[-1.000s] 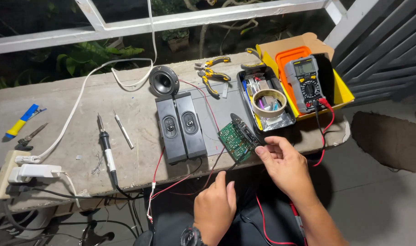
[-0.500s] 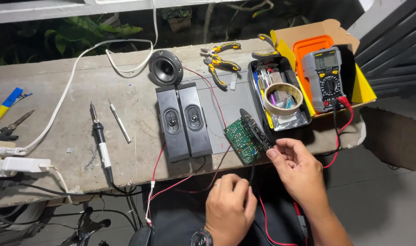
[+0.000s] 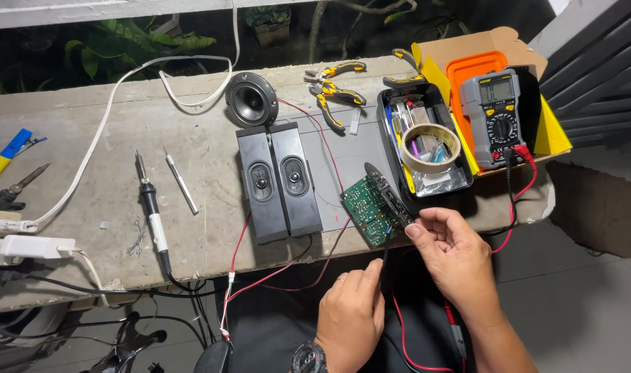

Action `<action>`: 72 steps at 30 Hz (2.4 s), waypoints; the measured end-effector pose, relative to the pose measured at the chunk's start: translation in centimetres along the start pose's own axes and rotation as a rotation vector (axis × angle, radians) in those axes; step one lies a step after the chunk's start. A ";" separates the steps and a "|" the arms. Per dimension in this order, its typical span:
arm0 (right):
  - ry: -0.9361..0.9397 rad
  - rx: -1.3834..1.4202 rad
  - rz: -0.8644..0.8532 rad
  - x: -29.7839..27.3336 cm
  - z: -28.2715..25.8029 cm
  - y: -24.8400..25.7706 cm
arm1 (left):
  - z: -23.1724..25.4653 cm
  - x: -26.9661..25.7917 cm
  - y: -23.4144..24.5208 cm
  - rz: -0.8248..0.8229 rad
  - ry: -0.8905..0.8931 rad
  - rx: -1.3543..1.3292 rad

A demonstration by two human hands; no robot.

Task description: The person twists and connects red and black wires by hand, then plugs a power adapter into a wall socket. They handle a circuit board and connect it to a multimeter using test leads to check the circuit.

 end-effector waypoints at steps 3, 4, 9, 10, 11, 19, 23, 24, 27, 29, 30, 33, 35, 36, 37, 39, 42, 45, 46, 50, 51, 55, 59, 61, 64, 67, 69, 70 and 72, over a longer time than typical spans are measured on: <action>0.012 0.018 0.000 0.0 0.3 -0.1 | -0.3 0.0 -0.1 0.001 0.000 0.017; 0.011 0.018 0.001 0.0 0.3 0.0 | -0.2 0.1 0.0 0.001 -0.002 0.017; 0.016 0.009 -0.007 0.0 0.1 0.0 | -0.3 0.3 0.4 -0.004 0.017 0.013; 0.015 0.009 -0.006 0.1 0.2 0.0 | -0.4 0.3 0.4 -0.004 0.016 0.013; 0.011 0.016 -0.010 0.1 0.2 0.0 | -0.5 0.3 0.3 -0.004 0.014 0.009; -0.032 -0.083 -0.085 0.3 -0.1 0.2 | -0.6 0.2 0.1 -0.005 0.019 0.011; -0.041 -0.152 -0.103 0.3 -1.0 -0.3 | -0.7 0.2 0.2 -0.022 0.015 0.009; -0.032 -0.188 -0.110 0.3 -1.3 -0.4 | -0.6 0.2 0.2 -0.022 0.013 0.007; -0.080 -0.279 -0.128 0.5 -2.4 -0.8 | -0.5 0.3 0.5 -0.011 -0.004 0.006; -0.086 -0.266 -0.119 0.6 -2.1 -0.8 | -0.6 0.3 0.6 -0.004 -0.011 0.004; -0.095 -0.253 -0.113 0.7 -1.9 -0.9 | -0.6 0.2 0.6 -0.001 -0.016 0.002; -0.126 -0.235 -0.104 0.5 -2.2 -0.8 | -0.5 0.3 1.1 -0.031 -0.020 -0.046; -0.115 -0.217 -0.101 0.5 -2.1 -0.7 | -0.4 0.3 1.3 -0.049 -0.019 -0.085; -0.104 -0.200 -0.099 0.5 -2.1 -0.7 | -0.4 0.3 1.3 -0.066 -0.016 -0.125; -0.102 -0.199 -0.098 0.4 -2.1 -0.6 | -0.3 0.2 1.5 -0.065 -0.018 -0.124; -0.115 -0.196 -0.118 0.2 -2.1 -0.7 | 0.0 0.1 2.1 -0.019 -0.044 -0.186; -0.112 -0.237 -0.137 -0.2 -2.0 -0.6 | 0.1 -0.3 2.5 -0.018 -0.039 -0.195; -0.140 -0.251 -0.152 -0.5 -2.4 -0.2 | 0.1 -0.5 3.0 -0.040 -0.046 -0.222; -0.140 -0.249 -0.152 -0.5 -2.4 0.0 | 0.2 -0.4 3.1 -0.039 -0.046 -0.221; -0.107 -0.189 -0.102 -0.2 -1.7 0.4 | 1.4 0.0 4.0 -0.036 -0.066 -0.256; -0.085 -0.158 -0.076 0.0 -1.4 0.5 | 1.8 0.2 4.4 -0.036 -0.080 -0.271; -0.065 -0.166 -0.069 0.1 -1.1 1.0 | 2.9 0.4 5.1 -0.026 -0.108 -0.292; -0.039 -0.176 -0.080 0.2 -1.3 1.3 | 3.1 0.3 5.3 -0.037 -0.130 -0.286; -0.034 -0.188 -0.090 0.1 -1.3 1.3 | 2.9 0.1 5.3 -0.037 -0.129 -0.275; -0.023 -0.203 -0.088 -0.1 -1.2 1.1 | 2.4 -0.3 5.1 -0.048 -0.109 -0.293; 0.005 -0.232 -0.086 -0.4 -1.6 0.8 | 1.8 -0.7 5.0 -0.048 -0.096 -0.287; -0.007 -0.254 -0.077 -0.7 -2.2 0.6 | 1.4 -0.9 4.9 -0.075 -0.082 -0.278; -0.002 -0.252 -0.084 -0.9 -2.2 0.3 | 1.2 -1.0 4.9 -0.070 -0.078 -0.273; 0.028 -0.271 -0.058 -1.3 -2.2 -0.1 | 0.8 -1.3 4.8 -0.080 -0.057 -0.269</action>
Point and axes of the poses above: each hand's wrist, its own x-axis towards the middle knuckle, its own y-axis out of the back of the hand, z = x × y, the point moved 3 cm from there along x, towards the middle knuckle, and after that the axes turned 12 degrees about y, right-handed, at the moved point
